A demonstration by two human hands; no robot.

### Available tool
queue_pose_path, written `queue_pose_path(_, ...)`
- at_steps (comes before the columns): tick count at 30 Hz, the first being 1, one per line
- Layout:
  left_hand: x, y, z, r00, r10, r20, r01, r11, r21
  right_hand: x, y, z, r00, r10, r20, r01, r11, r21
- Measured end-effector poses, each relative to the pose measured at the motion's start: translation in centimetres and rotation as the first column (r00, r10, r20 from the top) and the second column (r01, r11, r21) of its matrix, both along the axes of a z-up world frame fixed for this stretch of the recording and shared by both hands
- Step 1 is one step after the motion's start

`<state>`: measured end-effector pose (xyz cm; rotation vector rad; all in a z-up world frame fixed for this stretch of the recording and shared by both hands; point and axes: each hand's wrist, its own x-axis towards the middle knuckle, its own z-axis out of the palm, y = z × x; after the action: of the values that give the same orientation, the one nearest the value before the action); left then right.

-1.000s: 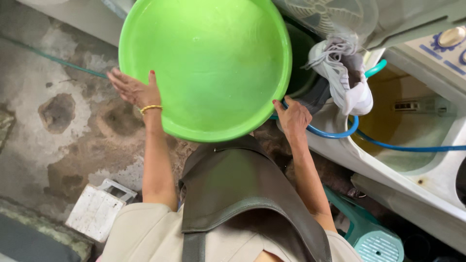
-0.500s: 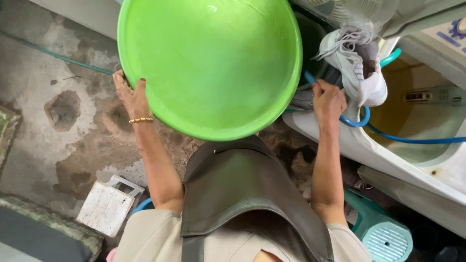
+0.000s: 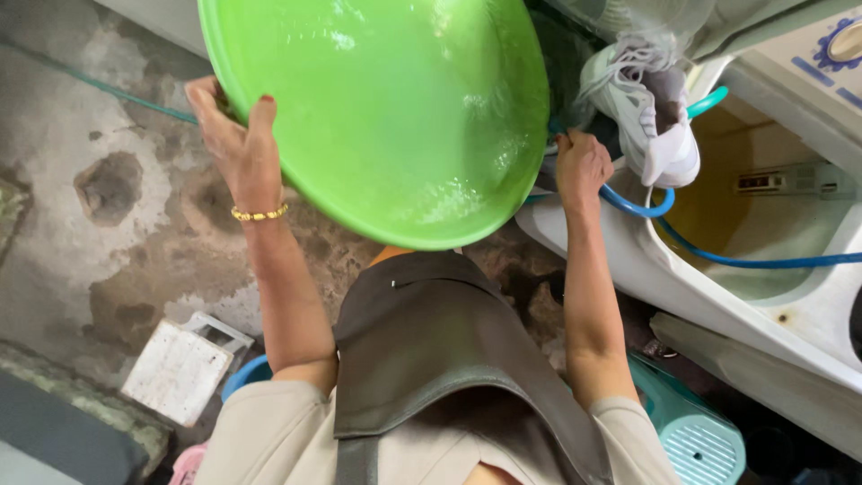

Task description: The person washes a white sneaker by hand in a laundry area. They place the shoe in the spin tub of a washing machine to rinse it with a hose and then scrub the exterior of the shoe with a brush on a green tray.

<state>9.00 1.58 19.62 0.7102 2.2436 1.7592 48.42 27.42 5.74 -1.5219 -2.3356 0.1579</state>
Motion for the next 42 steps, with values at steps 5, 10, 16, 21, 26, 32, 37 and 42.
queue_pose_path(5,2.8,3.2,0.4,0.994,0.089,-0.070,-0.069,0.966,0.251,1.6,1.0,-2.4,0.998,0.049,-0.038,-0.046,0.996,0.079)
queue_pose_path(10,9.3,5.6,6.2,1.000,0.024,-0.017,-0.012,0.868,0.497,3.5,1.6,-4.5,0.987,0.157,-0.033,-0.152,0.981,0.117)
queue_pose_path(16,15.0,10.4,13.4,0.993,0.119,0.004,-0.111,0.914,0.390,3.6,1.1,-6.2,0.981,0.192,0.004,-0.191,0.972,0.135)
queue_pose_path(21,16.8,10.8,14.2,1.000,0.016,-0.001,-0.014,0.885,0.466,3.7,1.0,-6.6,0.968,0.251,-0.006,-0.243,0.945,0.220)
queue_pose_path(26,9.5,7.2,9.7,0.985,0.106,-0.139,-0.037,0.903,0.427,2.6,-0.1,-3.5,0.973,0.229,-0.029,-0.223,0.963,0.150)
queue_pose_path(32,-0.8,-5.4,4.7,0.910,0.265,0.318,-0.381,0.837,0.393,2.0,-2.2,2.8,0.992,0.100,-0.075,-0.107,0.989,-0.106)
queue_pose_path(37,-5.5,-11.9,-0.3,0.701,0.392,0.596,-0.696,0.558,0.451,2.1,-2.7,4.6,0.999,0.044,0.029,-0.041,0.992,-0.121)
queue_pose_path(42,-16.1,-12.3,-9.3,0.773,0.360,0.522,-0.628,0.322,0.709,2.0,-2.7,3.9,0.993,0.028,0.114,-0.006,0.982,-0.189)
